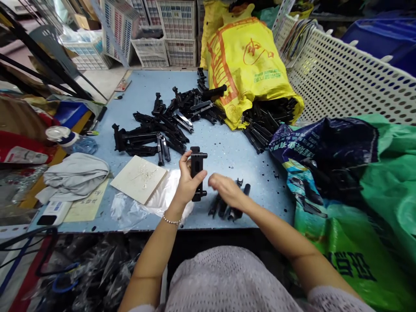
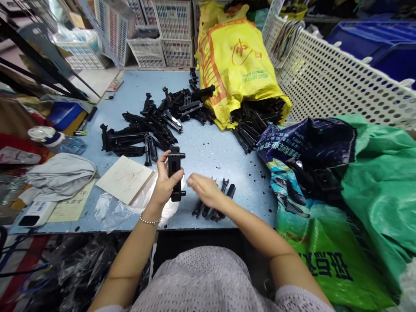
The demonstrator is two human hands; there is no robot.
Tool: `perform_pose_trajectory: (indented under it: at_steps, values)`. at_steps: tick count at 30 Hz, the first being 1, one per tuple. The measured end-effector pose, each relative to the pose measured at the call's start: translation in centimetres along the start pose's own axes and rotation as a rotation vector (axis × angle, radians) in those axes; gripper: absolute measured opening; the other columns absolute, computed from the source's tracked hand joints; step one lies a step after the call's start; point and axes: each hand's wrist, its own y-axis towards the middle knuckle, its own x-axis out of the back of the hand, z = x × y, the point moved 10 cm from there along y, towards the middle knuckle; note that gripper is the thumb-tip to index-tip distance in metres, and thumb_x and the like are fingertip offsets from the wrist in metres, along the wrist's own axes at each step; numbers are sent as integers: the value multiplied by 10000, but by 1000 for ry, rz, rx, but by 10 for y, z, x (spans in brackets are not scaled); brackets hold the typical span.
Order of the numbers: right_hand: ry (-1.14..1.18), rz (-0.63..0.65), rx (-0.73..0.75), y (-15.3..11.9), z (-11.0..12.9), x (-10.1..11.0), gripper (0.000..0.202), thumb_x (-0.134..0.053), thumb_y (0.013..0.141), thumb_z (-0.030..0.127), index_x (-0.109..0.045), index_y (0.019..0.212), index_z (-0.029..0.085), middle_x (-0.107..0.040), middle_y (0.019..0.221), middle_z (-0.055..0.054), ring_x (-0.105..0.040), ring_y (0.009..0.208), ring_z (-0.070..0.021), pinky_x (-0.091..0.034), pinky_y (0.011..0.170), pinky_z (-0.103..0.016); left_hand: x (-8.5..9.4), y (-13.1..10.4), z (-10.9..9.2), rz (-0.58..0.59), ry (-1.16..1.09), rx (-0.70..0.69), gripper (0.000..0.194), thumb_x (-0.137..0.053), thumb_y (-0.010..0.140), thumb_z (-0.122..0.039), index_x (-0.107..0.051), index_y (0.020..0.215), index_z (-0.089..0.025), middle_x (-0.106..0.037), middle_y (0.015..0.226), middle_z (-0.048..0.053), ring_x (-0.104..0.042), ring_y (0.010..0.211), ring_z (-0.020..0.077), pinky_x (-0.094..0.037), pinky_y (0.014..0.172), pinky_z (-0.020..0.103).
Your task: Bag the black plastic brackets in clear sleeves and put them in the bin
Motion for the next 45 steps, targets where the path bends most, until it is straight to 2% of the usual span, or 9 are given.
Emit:
perform_pose_trajectory:
  at_steps: [6,16,19,24,27,34,39,42,45]
  values:
    - [-115,-193,8,36,2,52,425,-294,1002,554,-509,856,217,-559,781,-21,-522,720,-166,-396,688,-286,-31,-25,24,178,-23,27,719,-663,865,-377,-222,1430,-318,-530,1253,72,-553,1109,210,-414,999,392]
    - [-279,46,-14,66,-27,-1,395,-333,1014,478,-580,880,201,-671,840,-52,-600,775,-175,-394,709,-270,1,-28,72,-1,-196,262,552,-563,904,-442,-363,1386,-263,-578,1252,104,-649,943,212,-505,823,372]
    - [-297,197,-73,104,-36,-22,448,-293,1027,488,-603,874,202,-699,846,-46,-631,788,-181,-407,720,-266,10,-34,87,-126,-95,234,491,-558,899,-421,-425,1338,-244,-546,1331,114,-586,1155,276,-451,988,461]
    - [-546,78,-234,196,-46,-39,482,-349,998,538,-558,1158,134,-635,1209,-191,-604,1075,-293,-428,841,-344,-30,-47,126,-86,146,212,534,-738,730,-312,-567,1232,-244,-485,1401,157,-332,1399,394,-169,1192,555]
    - [-576,167,-267,216,-50,-59,447,-512,942,470,-553,1152,77,-613,1213,-231,-607,1060,-302,-442,829,-338,-29,-42,135,-106,99,219,569,-793,679,-335,-586,1206,-279,-517,1354,163,-402,1348,412,-256,1155,558]
    - [-523,129,14,119,-25,-48,338,-631,846,339,-525,1102,145,-583,1150,-156,-559,1030,-269,-450,812,-350,70,16,102,-402,-385,240,714,-657,843,-501,-305,1435,-314,-538,1381,87,-528,1264,221,-428,1036,400]
    - [-195,149,77,71,-18,-25,276,-395,1001,437,-510,1045,191,-615,888,-45,-575,769,-178,-446,709,-298,39,21,79,-260,-371,198,407,-681,835,-443,-650,1141,-175,-688,1141,77,-628,1074,200,-452,978,333]
    - [-378,-60,136,80,-17,10,389,-350,1001,513,-517,1076,169,-614,970,-102,-573,865,-219,-428,748,-327,19,3,65,-212,-305,171,368,-640,865,-454,-685,1112,-186,-707,1099,62,-617,1101,213,-439,994,347]
    - [-551,35,346,88,-6,2,480,-314,989,574,-568,1008,167,-625,976,-137,-564,899,-246,-401,733,-330,14,-10,54,-207,-250,176,362,-629,872,-459,-697,1101,-188,-714,1057,53,-622,1064,211,-447,960,335]
